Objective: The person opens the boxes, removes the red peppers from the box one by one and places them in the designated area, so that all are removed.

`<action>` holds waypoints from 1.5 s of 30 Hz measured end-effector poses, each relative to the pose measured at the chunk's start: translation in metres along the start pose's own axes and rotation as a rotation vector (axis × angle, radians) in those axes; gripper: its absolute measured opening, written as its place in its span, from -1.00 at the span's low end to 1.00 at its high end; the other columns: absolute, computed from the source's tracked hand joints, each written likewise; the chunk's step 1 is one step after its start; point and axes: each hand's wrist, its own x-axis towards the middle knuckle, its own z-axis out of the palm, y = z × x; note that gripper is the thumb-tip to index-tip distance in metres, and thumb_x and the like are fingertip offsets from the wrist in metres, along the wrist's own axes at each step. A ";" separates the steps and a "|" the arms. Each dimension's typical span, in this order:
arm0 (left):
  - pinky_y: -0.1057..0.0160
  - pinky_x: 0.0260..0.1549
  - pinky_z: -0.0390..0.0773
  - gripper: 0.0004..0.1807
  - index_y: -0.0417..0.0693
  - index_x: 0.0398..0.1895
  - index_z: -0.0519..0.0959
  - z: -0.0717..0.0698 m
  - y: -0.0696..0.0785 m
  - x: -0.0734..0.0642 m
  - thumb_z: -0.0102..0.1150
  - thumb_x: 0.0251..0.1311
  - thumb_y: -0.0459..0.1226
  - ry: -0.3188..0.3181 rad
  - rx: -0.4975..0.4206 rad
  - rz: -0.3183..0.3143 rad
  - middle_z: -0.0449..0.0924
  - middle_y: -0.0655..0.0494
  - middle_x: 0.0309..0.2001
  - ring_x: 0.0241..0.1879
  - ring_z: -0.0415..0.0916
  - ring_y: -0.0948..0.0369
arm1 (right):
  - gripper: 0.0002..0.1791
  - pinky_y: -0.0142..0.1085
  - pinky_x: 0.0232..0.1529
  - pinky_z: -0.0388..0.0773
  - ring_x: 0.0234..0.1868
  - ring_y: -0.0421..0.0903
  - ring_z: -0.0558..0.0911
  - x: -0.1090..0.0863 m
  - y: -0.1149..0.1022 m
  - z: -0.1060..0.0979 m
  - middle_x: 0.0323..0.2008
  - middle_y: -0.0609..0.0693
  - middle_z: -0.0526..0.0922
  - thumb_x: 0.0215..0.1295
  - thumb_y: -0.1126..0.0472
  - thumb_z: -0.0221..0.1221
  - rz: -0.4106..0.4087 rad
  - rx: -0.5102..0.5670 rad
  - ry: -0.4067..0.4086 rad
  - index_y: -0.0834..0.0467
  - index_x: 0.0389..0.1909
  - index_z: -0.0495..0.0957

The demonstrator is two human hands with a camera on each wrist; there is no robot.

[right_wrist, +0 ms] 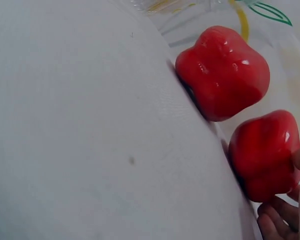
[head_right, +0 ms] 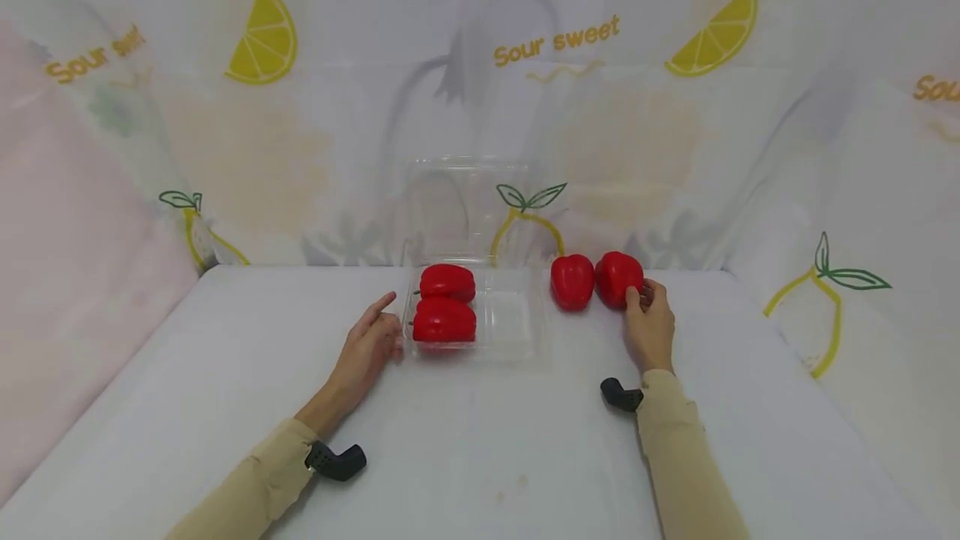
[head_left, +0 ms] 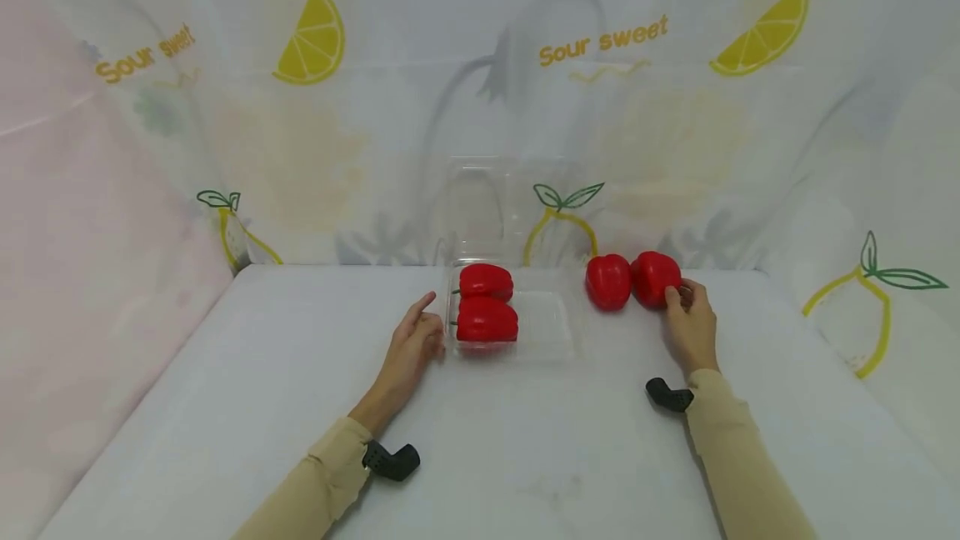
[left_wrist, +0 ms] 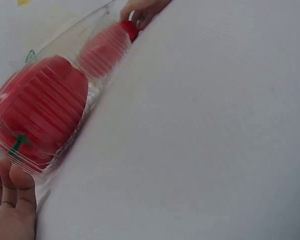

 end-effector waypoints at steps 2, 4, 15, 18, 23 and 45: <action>0.40 -0.35 0.47 -0.46 -0.11 0.41 0.11 0.001 0.001 0.006 -0.17 0.37 -0.31 0.043 0.007 0.014 0.37 0.14 -0.27 -0.28 0.36 0.25 | -0.42 0.02 0.28 0.28 0.25 0.14 0.35 0.001 -0.002 0.000 0.29 0.24 0.33 0.44 -0.02 -0.21 0.000 0.022 0.017 0.20 0.37 0.11; 0.40 -0.34 0.46 -0.47 -0.11 0.41 0.14 0.002 0.002 0.014 -0.19 0.38 -0.29 0.070 -0.004 0.023 0.38 0.12 -0.27 -0.25 0.37 0.24 | -0.44 -0.04 0.26 0.31 0.23 0.08 0.36 0.003 -0.003 0.000 0.27 0.20 0.33 0.44 -0.02 -0.22 0.011 0.055 0.047 0.18 0.35 0.12; 0.45 -0.29 0.43 -0.48 -0.04 0.40 0.20 0.003 -0.003 0.041 -0.13 0.39 -0.20 0.103 -0.040 -0.027 0.42 0.23 -0.37 -0.34 0.38 0.34 | -0.59 -0.41 -0.03 0.30 0.04 -0.20 0.35 0.000 -0.001 0.001 0.06 -0.05 0.39 0.43 0.02 -0.17 0.066 0.206 0.229 0.08 0.21 0.29; 0.46 -0.33 0.40 -0.46 -0.07 0.40 0.19 0.002 -0.004 0.042 -0.10 0.37 -0.25 0.089 -0.037 -0.020 0.40 0.24 -0.42 -0.40 0.33 0.34 | -0.66 -0.46 -0.08 0.26 -0.06 -0.32 0.33 -0.004 -0.003 0.003 -0.10 -0.24 0.37 0.42 0.05 -0.12 -0.001 0.261 0.290 0.07 0.12 0.35; 0.46 -0.31 0.38 -0.44 -0.16 0.39 0.18 0.001 -0.004 0.041 -0.06 0.34 -0.31 0.068 -0.012 0.033 0.37 0.26 -0.50 -0.47 0.32 0.34 | -0.68 -0.47 -0.04 0.26 -0.10 -0.40 0.34 -0.006 -0.019 0.008 -0.12 -0.24 0.41 0.39 0.12 -0.08 -0.194 0.263 0.293 0.13 0.08 0.40; 0.47 -0.36 0.35 -0.45 -0.19 0.40 0.17 0.003 0.003 0.036 -0.06 0.35 -0.34 0.026 -0.019 -0.001 0.35 0.27 -0.51 -0.45 0.29 0.36 | -0.62 0.01 0.16 0.44 0.09 0.07 0.46 -0.045 -0.100 0.038 0.11 0.16 0.46 0.35 0.26 0.05 -0.543 0.012 -0.491 0.22 0.16 0.34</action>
